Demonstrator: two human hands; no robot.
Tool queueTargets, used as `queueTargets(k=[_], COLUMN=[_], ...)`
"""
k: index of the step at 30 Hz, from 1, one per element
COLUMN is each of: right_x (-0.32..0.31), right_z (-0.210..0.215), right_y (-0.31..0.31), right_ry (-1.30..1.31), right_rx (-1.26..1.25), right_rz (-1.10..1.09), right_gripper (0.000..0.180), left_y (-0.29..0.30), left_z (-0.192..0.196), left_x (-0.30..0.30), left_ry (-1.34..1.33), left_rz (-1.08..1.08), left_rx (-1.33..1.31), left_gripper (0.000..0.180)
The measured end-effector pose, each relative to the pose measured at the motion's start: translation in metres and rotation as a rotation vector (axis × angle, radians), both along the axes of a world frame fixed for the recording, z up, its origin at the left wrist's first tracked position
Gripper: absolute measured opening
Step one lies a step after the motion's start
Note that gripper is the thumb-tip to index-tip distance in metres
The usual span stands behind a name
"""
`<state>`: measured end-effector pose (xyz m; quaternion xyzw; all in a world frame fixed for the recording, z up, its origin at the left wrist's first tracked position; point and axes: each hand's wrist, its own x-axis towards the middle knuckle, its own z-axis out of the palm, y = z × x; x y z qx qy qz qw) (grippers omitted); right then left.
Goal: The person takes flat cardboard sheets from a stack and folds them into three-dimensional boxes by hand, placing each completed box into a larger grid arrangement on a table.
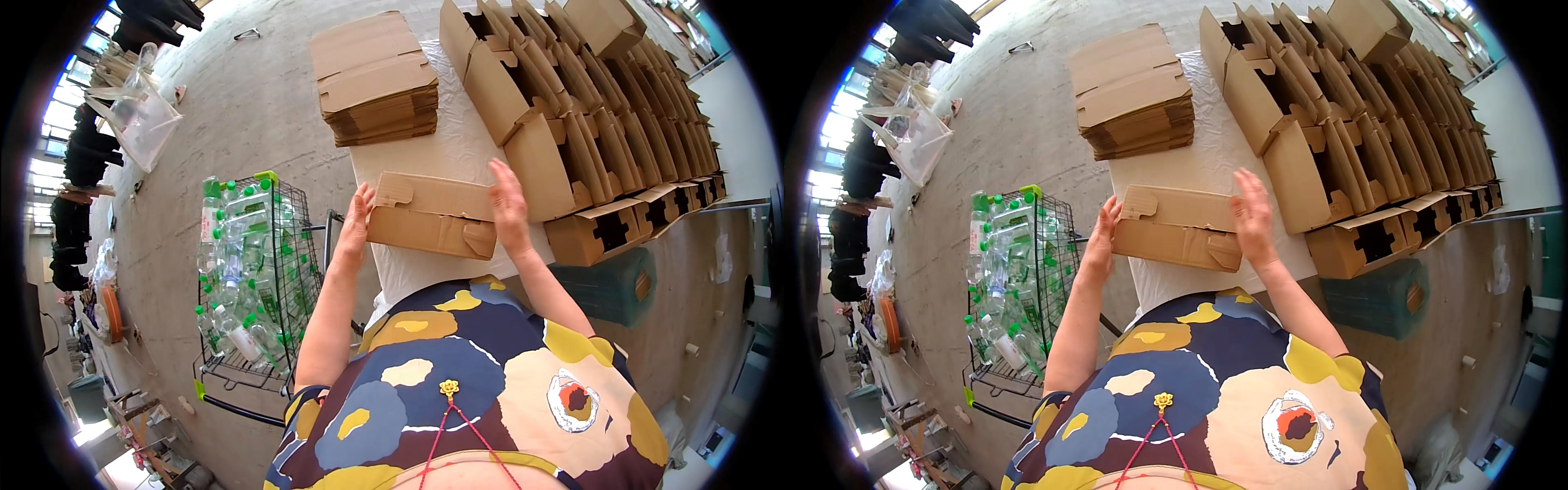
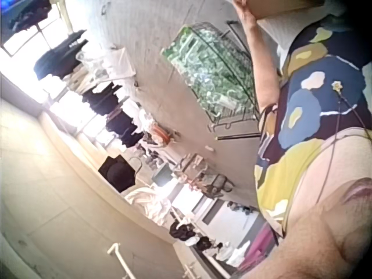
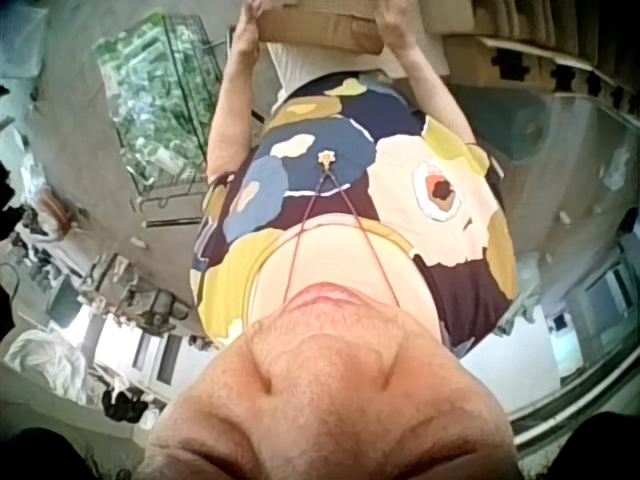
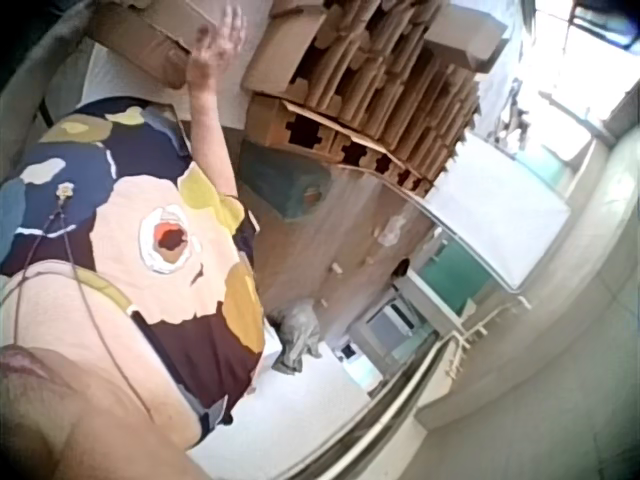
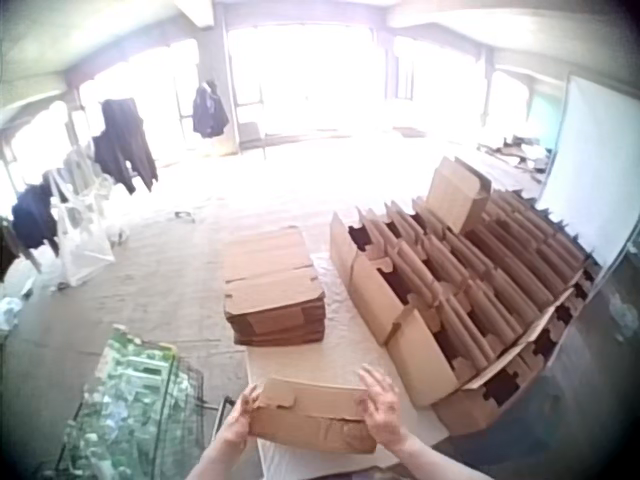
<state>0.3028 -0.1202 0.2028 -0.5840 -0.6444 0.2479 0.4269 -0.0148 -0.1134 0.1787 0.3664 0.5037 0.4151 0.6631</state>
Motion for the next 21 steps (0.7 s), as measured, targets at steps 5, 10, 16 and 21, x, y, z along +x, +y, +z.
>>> queueTargets(k=[5, 10, 16, 21], right_x=[0.016, -0.017, -0.021, -0.004], right_z=[-0.026, -0.045, -0.034, -0.035], right_y=[-0.006, -0.013, -0.013, -0.015], right_ry=[0.433, 0.2, 0.136, 0.542], right_rx=[-0.23, -0.107, -0.163, -0.234], right_rz=[-0.127, -0.119, -0.119, -0.067], right_gripper=[0.051, 0.054, 0.057, 0.065], left_y=[0.01, 0.02, 0.03, 0.022], left_z=[0.006, 0.002, -0.012, -0.007], left_x=[0.001, 0.02, 0.016, 0.002], left_ry=[0.15, 0.07, 0.182, 0.002], left_rz=[-0.044, -0.118, -0.127, -0.135], left_rx=[0.081, 0.186, 0.275, 0.118], left_gripper=[0.078, 0.065, 0.069, 0.089])
